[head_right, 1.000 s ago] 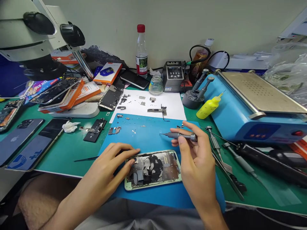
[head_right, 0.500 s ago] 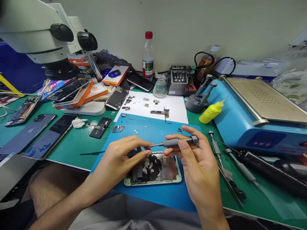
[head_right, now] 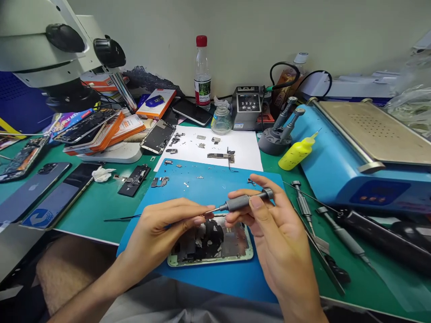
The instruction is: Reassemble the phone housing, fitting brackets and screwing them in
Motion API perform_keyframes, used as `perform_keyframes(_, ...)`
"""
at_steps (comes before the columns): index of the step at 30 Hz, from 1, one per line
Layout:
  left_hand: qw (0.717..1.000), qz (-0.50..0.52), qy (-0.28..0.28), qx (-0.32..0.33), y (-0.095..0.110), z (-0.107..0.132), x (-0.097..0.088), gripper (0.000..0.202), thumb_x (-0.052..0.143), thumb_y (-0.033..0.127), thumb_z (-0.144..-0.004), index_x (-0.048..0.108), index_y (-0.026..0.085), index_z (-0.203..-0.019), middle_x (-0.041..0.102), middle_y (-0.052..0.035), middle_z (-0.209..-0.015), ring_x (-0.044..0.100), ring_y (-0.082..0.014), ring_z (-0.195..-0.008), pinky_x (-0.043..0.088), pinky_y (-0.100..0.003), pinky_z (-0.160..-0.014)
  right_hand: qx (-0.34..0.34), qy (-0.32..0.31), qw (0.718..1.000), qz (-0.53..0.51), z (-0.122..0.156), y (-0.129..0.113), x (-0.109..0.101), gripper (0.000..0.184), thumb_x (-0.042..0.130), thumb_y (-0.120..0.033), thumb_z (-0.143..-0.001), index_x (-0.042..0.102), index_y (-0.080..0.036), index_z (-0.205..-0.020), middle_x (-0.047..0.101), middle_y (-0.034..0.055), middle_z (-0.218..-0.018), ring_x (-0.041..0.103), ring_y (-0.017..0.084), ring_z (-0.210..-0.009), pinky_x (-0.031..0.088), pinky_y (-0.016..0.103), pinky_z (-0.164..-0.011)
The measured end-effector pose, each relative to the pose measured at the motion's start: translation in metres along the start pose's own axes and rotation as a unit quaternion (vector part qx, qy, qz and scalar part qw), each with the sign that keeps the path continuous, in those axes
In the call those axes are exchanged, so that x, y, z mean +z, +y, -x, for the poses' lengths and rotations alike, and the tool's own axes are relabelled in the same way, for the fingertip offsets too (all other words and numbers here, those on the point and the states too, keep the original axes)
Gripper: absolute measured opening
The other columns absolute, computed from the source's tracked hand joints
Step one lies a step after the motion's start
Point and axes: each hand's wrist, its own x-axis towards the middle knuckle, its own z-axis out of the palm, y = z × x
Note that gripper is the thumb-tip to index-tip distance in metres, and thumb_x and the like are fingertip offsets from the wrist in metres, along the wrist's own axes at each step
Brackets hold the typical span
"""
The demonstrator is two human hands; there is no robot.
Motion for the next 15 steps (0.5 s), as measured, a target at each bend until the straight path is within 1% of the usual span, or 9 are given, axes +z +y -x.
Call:
perform_keyframes(3,1.0,0.011,-0.004,0.0,-0.003,0.0006,-0.0006,0.032,0.066,0.008,-0.104,0.08,0.023,-0.128,0.084,-0.0004,-0.112,0.077,-0.0097,-0.099,0.059,-0.017,-0.09,0.011,0.002,1.0,0.001,-0.0003,0.0002,-0.0003,0.033,0.076,-0.04,-0.099,0.067,-0.031,-0.13,0.08,0.0022,-0.101,0.074,0.013,-0.067,0.067,0.022,-0.068)
perform_keyframes(8,1.0,0.019,-0.003,-0.013,-0.0046,0.0002,-0.0007,0.03,0.068,0.01,-0.104,0.081,0.025,-0.126,0.084,-0.0005,-0.11,0.078,-0.0117,-0.096,0.061,-0.02,-0.088,0.019,0.004,1.0,0.007,-0.0011,-0.0003,0.0003,0.029,0.077,-0.04,-0.098,0.071,-0.032,-0.125,0.079,0.0012,-0.1,0.074,0.012,-0.066,0.067,0.021,-0.066)
perform_keyframes(10,0.999,0.025,-0.01,-0.024,-0.0037,0.0003,-0.001,0.031,0.069,0.011,-0.104,0.081,0.026,-0.128,0.084,0.0,-0.109,0.077,-0.0119,-0.096,0.061,-0.02,-0.088,0.023,0.003,1.0,0.008,-0.0006,-0.0011,-0.0002,0.028,0.077,-0.04,-0.098,0.072,-0.033,-0.124,0.079,0.0007,-0.098,0.073,0.012,-0.065,0.066,0.02,-0.065)
perform_keyframes(15,0.998,0.038,-0.023,-0.032,-0.0003,0.0012,-0.0022,0.032,0.068,0.014,-0.105,0.079,0.027,-0.131,0.084,0.0013,-0.111,0.076,-0.0092,-0.099,0.059,-0.017,-0.089,0.049,0.003,0.999,0.002,-0.0006,-0.0017,-0.0021,0.035,0.079,-0.042,-0.096,0.07,-0.033,-0.128,0.078,0.0008,-0.099,0.073,0.012,-0.063,0.066,0.02,-0.06)
